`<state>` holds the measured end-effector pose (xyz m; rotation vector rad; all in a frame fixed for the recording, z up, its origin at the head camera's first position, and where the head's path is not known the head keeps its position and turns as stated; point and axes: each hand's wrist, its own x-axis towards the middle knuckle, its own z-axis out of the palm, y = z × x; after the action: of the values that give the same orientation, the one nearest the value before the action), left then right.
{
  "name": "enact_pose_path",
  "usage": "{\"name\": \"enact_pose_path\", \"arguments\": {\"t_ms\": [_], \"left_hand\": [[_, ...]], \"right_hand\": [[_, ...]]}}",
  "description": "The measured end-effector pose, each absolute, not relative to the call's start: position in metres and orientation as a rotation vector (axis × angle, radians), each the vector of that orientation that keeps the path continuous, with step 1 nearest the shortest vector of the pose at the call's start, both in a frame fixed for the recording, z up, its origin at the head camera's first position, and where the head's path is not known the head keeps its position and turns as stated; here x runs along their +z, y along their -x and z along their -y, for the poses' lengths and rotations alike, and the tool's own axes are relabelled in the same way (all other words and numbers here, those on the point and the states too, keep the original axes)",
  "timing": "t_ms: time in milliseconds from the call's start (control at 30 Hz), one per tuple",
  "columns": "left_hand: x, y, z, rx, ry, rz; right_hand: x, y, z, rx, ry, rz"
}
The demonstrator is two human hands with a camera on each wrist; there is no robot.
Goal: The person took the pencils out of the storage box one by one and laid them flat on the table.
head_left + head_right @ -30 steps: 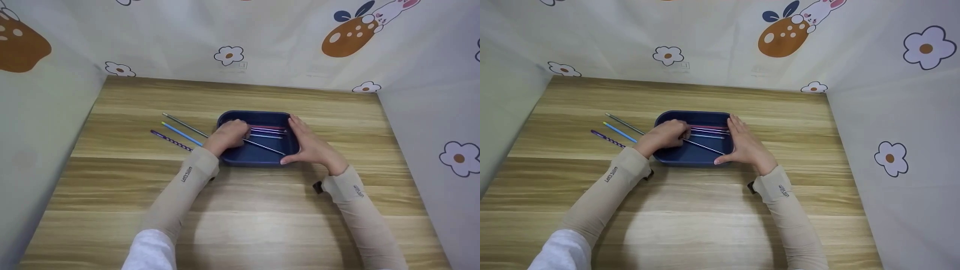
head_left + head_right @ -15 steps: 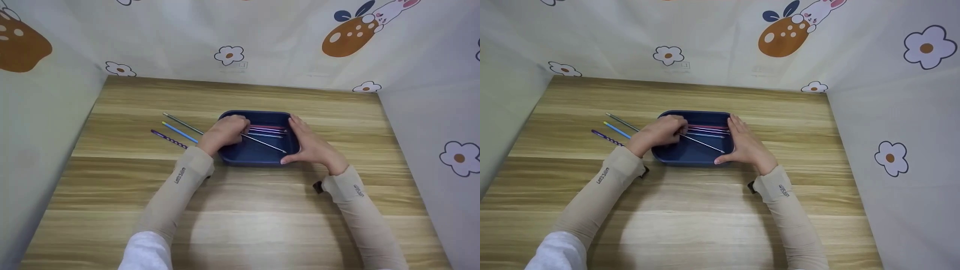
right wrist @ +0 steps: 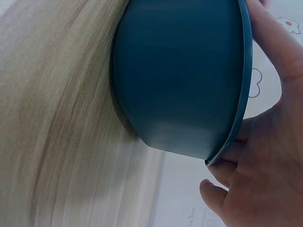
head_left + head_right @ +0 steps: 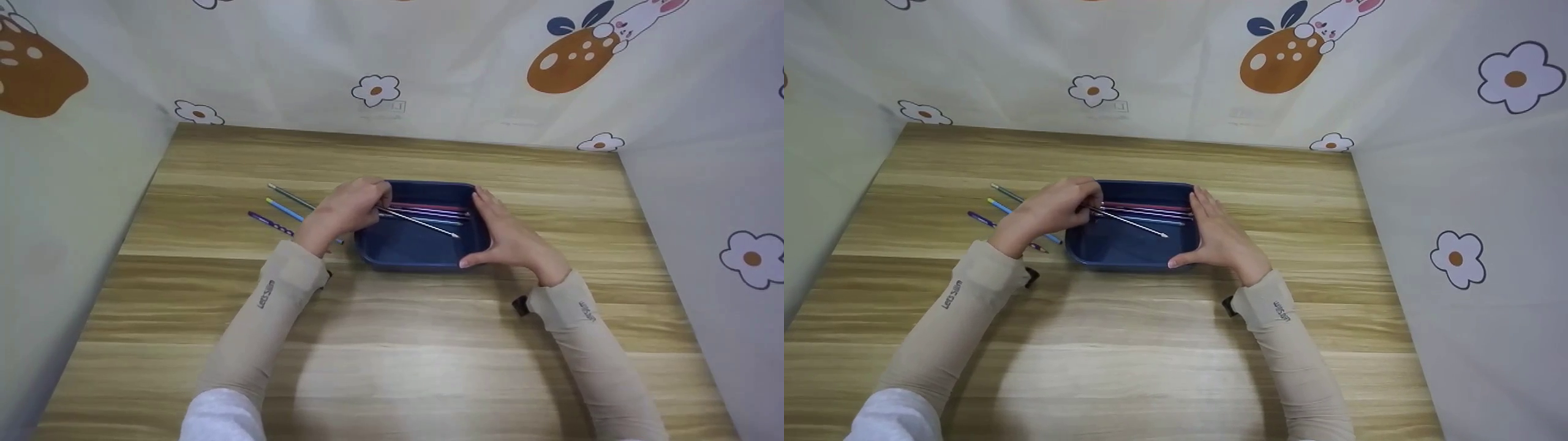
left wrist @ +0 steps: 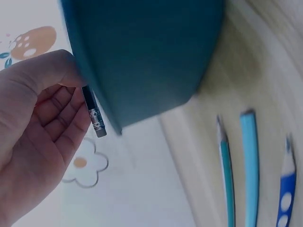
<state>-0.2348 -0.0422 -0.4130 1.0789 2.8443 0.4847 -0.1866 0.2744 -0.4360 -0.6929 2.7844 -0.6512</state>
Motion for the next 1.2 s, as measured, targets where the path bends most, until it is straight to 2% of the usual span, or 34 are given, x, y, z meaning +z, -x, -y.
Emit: {"name": "enact_pose_path", "arguments": {"t_ms": [667, 1200], "left_hand": [[-0.405, 0.216, 0.110, 0.644, -1.081, -2.951], [-0.424, 0.202, 0.168, 0.677, -1.035, -2.949]], "right_hand": [[-0.436, 0.186, -0.275, -0.670, 0.684, -2.775], [-0.434, 0.186, -0.273, -0.647, 0.671, -2.771]]}}
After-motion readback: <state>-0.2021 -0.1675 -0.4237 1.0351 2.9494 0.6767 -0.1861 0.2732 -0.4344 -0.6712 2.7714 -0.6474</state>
